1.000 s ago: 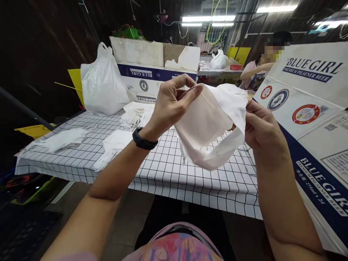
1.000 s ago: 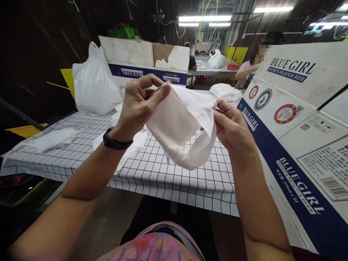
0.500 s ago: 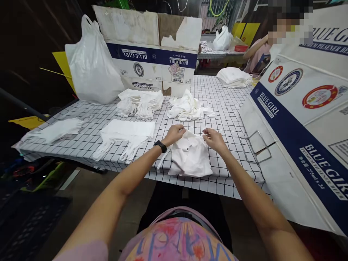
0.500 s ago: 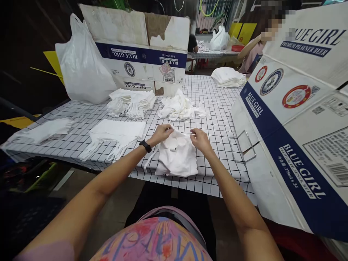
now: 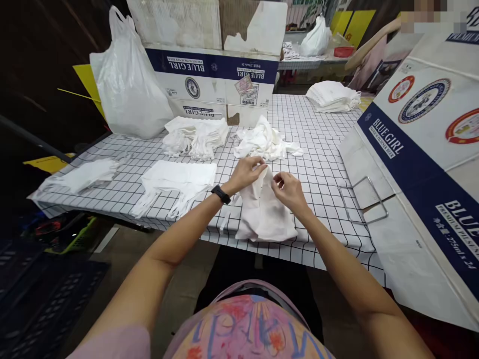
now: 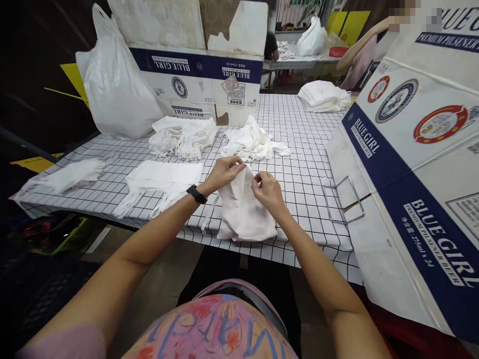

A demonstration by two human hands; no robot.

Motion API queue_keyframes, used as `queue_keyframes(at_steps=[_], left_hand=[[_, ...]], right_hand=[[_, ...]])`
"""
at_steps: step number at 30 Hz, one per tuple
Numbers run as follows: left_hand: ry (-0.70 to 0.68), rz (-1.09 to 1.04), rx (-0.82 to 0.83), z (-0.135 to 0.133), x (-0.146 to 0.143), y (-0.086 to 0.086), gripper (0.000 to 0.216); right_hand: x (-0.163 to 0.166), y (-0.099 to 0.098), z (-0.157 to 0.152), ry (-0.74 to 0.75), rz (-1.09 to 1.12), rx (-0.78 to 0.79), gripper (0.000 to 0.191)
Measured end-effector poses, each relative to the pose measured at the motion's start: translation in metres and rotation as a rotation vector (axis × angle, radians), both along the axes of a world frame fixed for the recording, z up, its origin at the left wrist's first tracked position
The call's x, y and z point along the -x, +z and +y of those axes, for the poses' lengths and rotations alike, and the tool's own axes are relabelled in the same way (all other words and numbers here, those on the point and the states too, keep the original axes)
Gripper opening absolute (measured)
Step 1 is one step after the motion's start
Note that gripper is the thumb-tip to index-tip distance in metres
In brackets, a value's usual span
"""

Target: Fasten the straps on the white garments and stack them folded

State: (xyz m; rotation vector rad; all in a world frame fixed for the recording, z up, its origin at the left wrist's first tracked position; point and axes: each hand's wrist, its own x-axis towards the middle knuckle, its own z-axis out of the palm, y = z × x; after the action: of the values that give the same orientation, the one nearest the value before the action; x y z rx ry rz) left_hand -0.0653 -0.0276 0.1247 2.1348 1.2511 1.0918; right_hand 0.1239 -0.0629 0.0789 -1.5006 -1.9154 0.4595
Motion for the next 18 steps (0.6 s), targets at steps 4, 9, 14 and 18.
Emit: queue_keyframes(at_steps=[4,9,14,18], left_hand=[[-0.015,-0.003,-0.028,-0.002,-0.007,0.003,0.015],[0.097,-0.101,-0.075,-0.001,0.003,0.009,0.016],[0.069,-0.247,-0.05,-0.004,0.029,0.012,0.015],[0.004,-0.288,-0.003,-0.008,0.032,0.022,0.02]], right_hand=[[0.006,0.018,0.004,0.034,0.139,-0.072,0.028],[-0.004,0.001,0.001,-0.003,0.023,0.102,0.053],[-0.012,-0.033,-0.02,-0.012,0.033,0.167,0.042],[-0.006,-0.038,-0.028,0.108,0.19,0.13,0.015]])
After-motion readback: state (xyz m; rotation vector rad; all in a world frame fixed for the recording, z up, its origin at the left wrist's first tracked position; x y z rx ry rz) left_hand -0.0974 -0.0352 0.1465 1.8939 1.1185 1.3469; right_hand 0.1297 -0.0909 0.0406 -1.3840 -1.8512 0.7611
